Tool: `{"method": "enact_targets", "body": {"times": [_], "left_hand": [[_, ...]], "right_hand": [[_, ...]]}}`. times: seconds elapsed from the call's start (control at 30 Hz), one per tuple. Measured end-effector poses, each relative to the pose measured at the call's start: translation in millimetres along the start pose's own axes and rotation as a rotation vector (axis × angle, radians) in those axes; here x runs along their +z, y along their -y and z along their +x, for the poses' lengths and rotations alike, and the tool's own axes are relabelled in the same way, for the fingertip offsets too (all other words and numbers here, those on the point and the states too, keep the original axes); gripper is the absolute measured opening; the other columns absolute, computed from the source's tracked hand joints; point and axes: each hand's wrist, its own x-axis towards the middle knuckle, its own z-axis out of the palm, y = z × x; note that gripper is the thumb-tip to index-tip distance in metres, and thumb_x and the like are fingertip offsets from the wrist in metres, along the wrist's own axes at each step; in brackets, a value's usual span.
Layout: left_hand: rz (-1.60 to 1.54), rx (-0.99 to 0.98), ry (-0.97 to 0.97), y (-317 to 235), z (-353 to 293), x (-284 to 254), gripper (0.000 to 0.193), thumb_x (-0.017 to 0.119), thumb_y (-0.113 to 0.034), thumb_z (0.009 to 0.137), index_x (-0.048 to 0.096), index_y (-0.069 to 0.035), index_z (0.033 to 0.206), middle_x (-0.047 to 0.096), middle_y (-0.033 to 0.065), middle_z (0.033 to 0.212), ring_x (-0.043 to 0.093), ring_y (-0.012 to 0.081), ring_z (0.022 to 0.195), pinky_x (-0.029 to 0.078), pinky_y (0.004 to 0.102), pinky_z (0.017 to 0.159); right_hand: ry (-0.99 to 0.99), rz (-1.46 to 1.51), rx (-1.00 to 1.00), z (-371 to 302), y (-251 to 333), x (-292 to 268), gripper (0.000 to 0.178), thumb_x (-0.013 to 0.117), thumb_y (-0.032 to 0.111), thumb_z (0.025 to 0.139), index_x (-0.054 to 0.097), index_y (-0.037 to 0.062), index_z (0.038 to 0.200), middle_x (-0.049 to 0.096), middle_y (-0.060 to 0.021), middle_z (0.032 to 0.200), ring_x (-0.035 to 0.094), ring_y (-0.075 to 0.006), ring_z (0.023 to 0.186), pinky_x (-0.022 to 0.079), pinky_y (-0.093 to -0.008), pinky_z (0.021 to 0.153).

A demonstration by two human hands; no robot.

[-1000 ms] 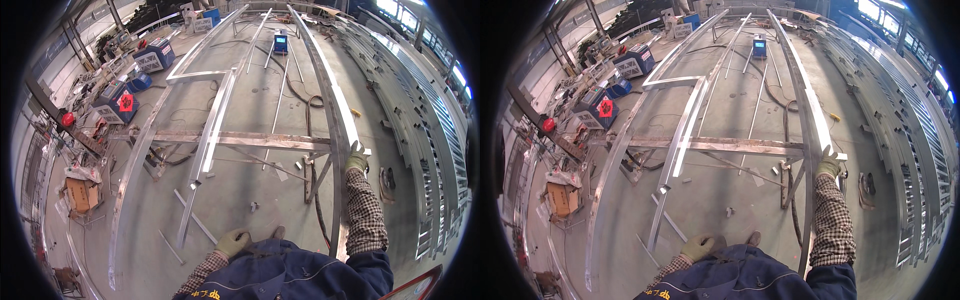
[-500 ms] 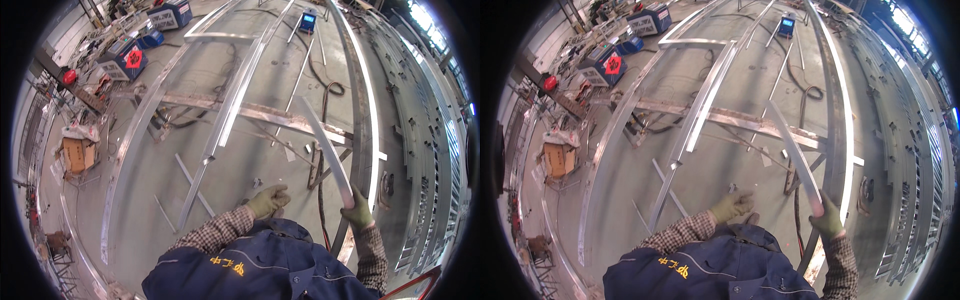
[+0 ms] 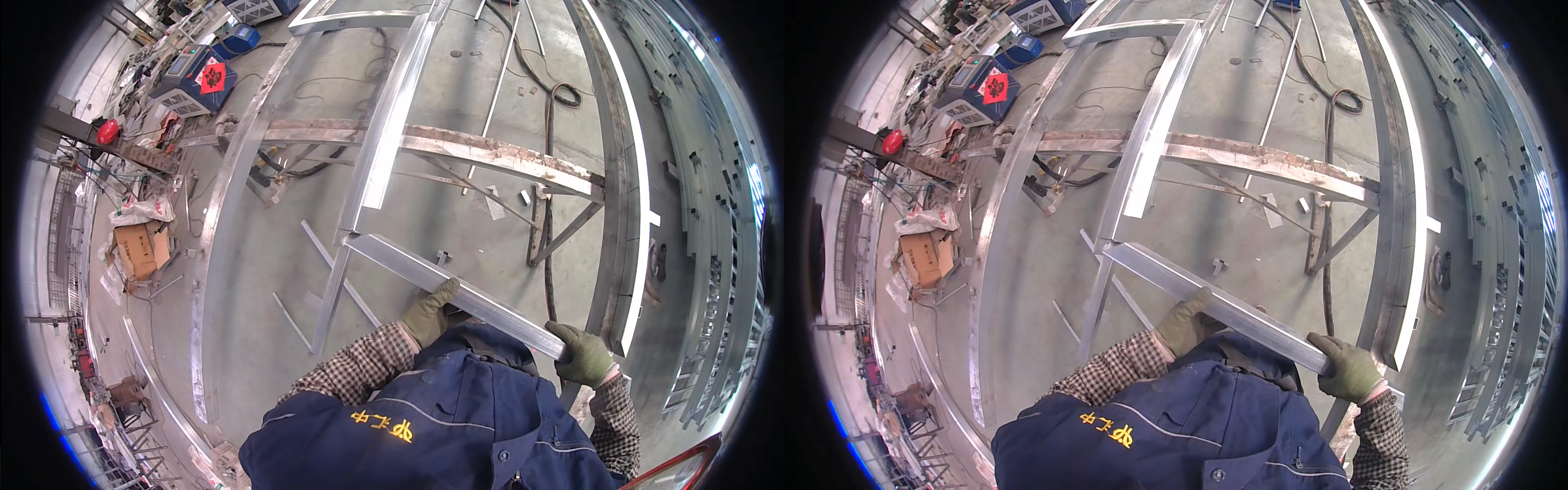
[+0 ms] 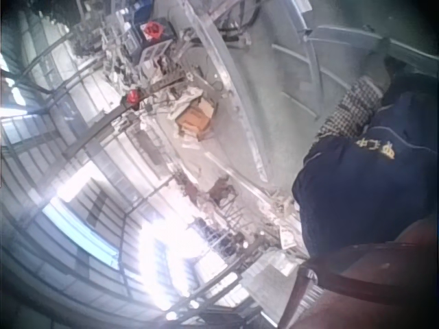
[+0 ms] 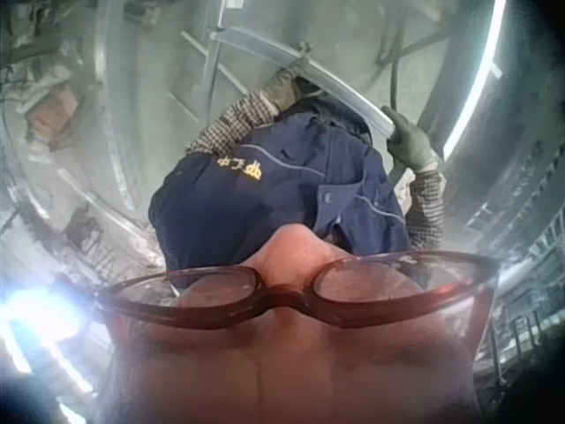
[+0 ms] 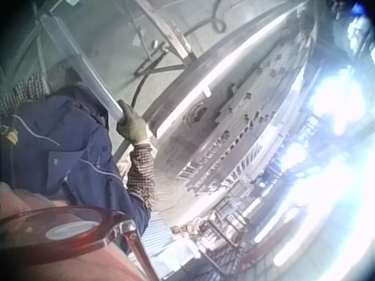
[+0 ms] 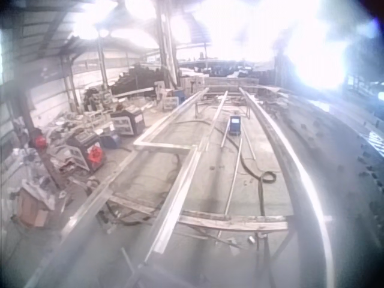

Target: The person welds aluminum frame pieces together using a handheld welding torch. They position the pieces on a workbench, tack weld joints, flip the frame, and continue welding seams. The person handles multiple aluminum profiles and a welding torch throughout the task.

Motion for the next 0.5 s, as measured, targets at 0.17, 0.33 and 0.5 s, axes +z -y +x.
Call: {"method": "enact_targets", "body": {"times": [0.17, 0.33, 0.5], "left_hand": [[0.033, -0.021, -0.063, 4, -6, -2, 0.041, 0.071, -0.043, 0.109, 0.067, -0.008, 0.129, 0.071, 0.0126, 0.13, 0.067, 0.0294, 0.129, 0.055, 0.0501, 0.116], [-0.161, -0.018, -0.189, -2, 5, -19, 0.038, 0.07, -0.04, 0.11, 0.066, -0.008, 0.13, 0.07, 0.0124, 0.131, 0.067, 0.0288, 0.128, 0.054, 0.0497, 0.116], [0.016, 0.145, -0.086, -7, 9, -36, 0.041, 0.077, -0.037, 0.105, 0.065, -0.008, 0.132, 0.069, 0.0099, 0.125, 0.07, 0.0297, 0.121, 0.06, 0.0461, 0.108]], "right_hand": [[0.007, 0.009, 0.02, 7, -3, 0, 0.072, 0.075, 0.01, 0.072, 0.064, 0.017, 0.143, 0.076, -0.011, 0.128, 0.075, -0.0389, 0.111, 0.062, -0.0494, 0.093], [-0.077, -0.051, -0.003, 34, -5, 11, 0.069, 0.074, 0.012, 0.073, 0.067, 0.0168, 0.141, 0.076, -0.0104, 0.131, 0.074, -0.0377, 0.114, 0.061, -0.048, 0.097], [-0.097, -0.079, 0.029, 52, -2, 23, 0.058, 0.07, 0.011, 0.077, 0.072, 0.0169, 0.135, 0.077, -0.0113, 0.125, 0.075, -0.0375, 0.111, 0.061, -0.0499, 0.093]]}}
